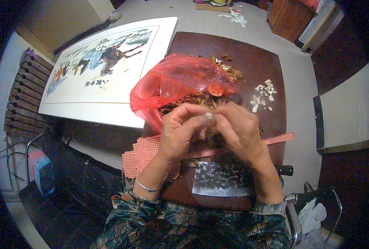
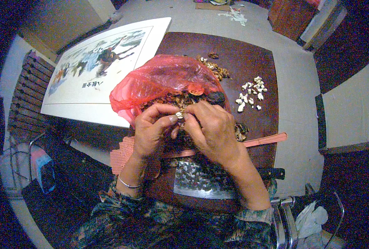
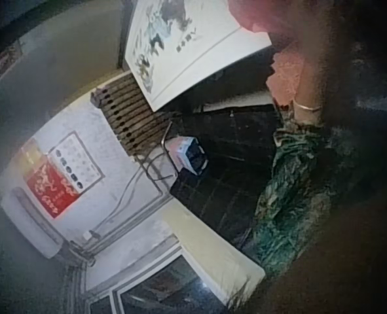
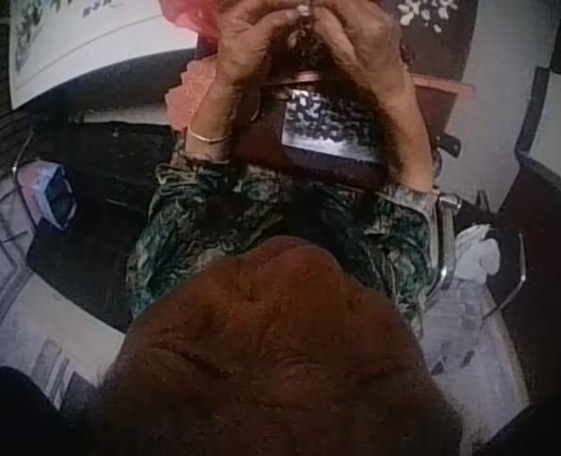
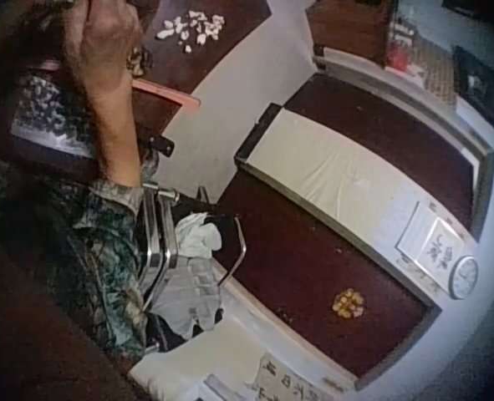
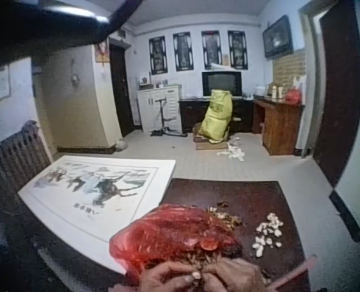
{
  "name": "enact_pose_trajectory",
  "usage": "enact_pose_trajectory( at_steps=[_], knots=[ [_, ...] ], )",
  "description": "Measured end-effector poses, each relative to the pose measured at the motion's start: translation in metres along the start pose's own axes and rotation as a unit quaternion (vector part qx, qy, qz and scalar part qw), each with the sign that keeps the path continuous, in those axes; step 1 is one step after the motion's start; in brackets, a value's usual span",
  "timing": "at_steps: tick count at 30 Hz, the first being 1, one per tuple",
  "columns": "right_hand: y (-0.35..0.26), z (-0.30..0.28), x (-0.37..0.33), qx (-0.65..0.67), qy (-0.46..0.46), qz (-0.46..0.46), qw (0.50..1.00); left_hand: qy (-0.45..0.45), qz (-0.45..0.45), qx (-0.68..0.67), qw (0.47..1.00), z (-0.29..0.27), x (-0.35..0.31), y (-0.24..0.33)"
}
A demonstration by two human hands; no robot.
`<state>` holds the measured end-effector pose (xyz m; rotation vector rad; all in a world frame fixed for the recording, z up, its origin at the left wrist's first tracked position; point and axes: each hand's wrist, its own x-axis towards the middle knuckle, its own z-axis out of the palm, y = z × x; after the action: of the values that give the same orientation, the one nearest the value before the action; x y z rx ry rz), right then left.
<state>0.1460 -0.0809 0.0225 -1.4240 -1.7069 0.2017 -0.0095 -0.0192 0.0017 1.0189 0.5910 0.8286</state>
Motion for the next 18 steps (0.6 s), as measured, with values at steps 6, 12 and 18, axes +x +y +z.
enact_pose_trajectory(
  at_steps=[6, 12, 18],
  knots=[
    [0.0008, 0.0006, 0.0001, 0.004, 0.001, -0.015, 1.000, 0.035, -0.006, 0.049, 0.998, 0.0024, -0.0018, 0.0041],
    [-0.0039, 0.0073, 0.0007, -0.088, 0.054, -0.071, 0.992, 0.039, 0.065, 0.136, 0.988, 0.0015, -0.0029, -0.0010],
    [-0.0030, 0.0045, 0.0016, -0.085, 0.067, -0.078, 0.991, 0.008, 0.023, 0.053, 0.998, 0.0019, -0.0020, -0.0009]
  ],
)
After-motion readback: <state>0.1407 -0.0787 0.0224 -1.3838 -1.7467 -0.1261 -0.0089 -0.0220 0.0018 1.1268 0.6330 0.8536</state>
